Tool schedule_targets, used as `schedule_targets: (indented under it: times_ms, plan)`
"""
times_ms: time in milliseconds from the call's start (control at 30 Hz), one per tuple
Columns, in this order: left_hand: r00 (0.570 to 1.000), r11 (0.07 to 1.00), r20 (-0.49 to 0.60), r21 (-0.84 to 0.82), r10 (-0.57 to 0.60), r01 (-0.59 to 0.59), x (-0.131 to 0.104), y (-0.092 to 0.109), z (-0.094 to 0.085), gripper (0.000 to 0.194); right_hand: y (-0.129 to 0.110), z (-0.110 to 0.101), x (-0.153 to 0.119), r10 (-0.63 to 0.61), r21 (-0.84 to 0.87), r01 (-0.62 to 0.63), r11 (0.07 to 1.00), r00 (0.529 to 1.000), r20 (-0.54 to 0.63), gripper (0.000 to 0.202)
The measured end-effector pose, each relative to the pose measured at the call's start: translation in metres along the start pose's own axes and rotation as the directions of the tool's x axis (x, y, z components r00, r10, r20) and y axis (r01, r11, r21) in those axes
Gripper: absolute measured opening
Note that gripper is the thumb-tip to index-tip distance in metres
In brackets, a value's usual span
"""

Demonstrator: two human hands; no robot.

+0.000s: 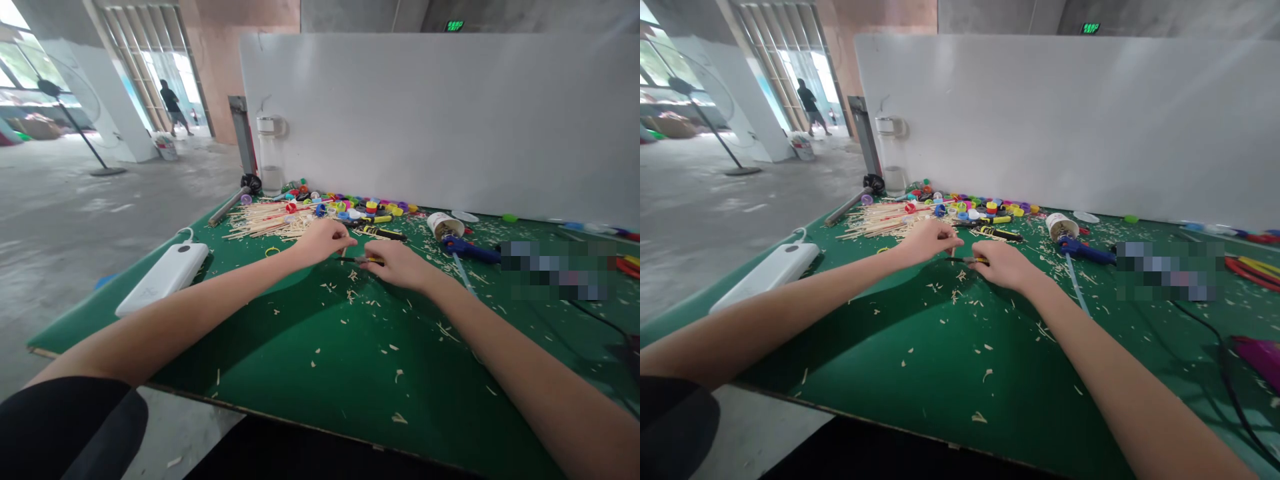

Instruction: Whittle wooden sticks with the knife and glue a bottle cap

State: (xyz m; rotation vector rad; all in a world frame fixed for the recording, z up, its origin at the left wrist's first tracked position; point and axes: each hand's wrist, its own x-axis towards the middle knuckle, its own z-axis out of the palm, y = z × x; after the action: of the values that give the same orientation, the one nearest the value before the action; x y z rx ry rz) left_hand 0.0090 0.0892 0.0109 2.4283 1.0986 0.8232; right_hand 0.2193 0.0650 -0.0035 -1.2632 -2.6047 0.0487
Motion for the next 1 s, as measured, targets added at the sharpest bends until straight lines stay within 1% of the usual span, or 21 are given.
schedule_targets:
  times_ms: [133, 233, 400, 500, 600, 733, 900, 1000]
  plan:
    - [0.997, 0.999, 0.051, 0.010, 0.052, -0.053, -0.001, 0.006, -0.002, 0.030, -0.003, 0.002, 0.005, 0.022, 0.007, -0.022, 1.000, 0.998, 0.053, 0.021]
    - [0.997, 0.999, 0.063, 0.004, 0.049, -0.050, -0.002, 0.009, -0.001, 0.026, -0.005, 0.003, 0.007, 0.039, 0.016, -0.041, 0.999, 0.996, 0.076, 0.020]
    - [1.000, 1.000, 0.016, -0.004, 0.006, -0.006, -0.003, 0.003, 0.000, 0.027, -0.005, -0.002, -0.001, 0.009, 0.035, -0.012, 0.999, 0.997, 0.081, 0.023]
    - [1.000, 1.000, -0.024, 0.009, -0.008, 0.009, -0.001, -0.002, 0.001, 0.030, -0.004, -0.008, -0.009, 0.018, 0.054, -0.023, 0.998, 0.995, 0.101, 0.024]
    - [0.999, 0.999, -0.045, 0.035, -0.017, 0.018, 0.000, -0.004, 0.001, 0.034, -0.003, -0.011, -0.013, 0.043, 0.029, -0.045, 0.999, 0.997, 0.064, 0.023]
    - [0.997, 0.997, -0.069, 0.063, -0.039, 0.043, 0.000, -0.002, 0.003, 0.036, -0.005, -0.007, -0.011, 0.049, -0.015, -0.049, 0.999, 0.999, 0.004, 0.021]
    - [0.995, 0.995, -0.087, 0.087, -0.039, 0.047, -0.001, -0.001, 0.004, 0.037, -0.008, -0.003, -0.010, 0.027, -0.051, -0.028, 0.998, 0.999, -0.024, 0.018]
    - [0.993, 0.994, -0.098, 0.089, -0.061, 0.070, -0.001, 0.000, 0.004, 0.037, -0.008, -0.004, -0.010, 0.022, -0.061, -0.024, 0.998, 0.999, -0.032, 0.019]
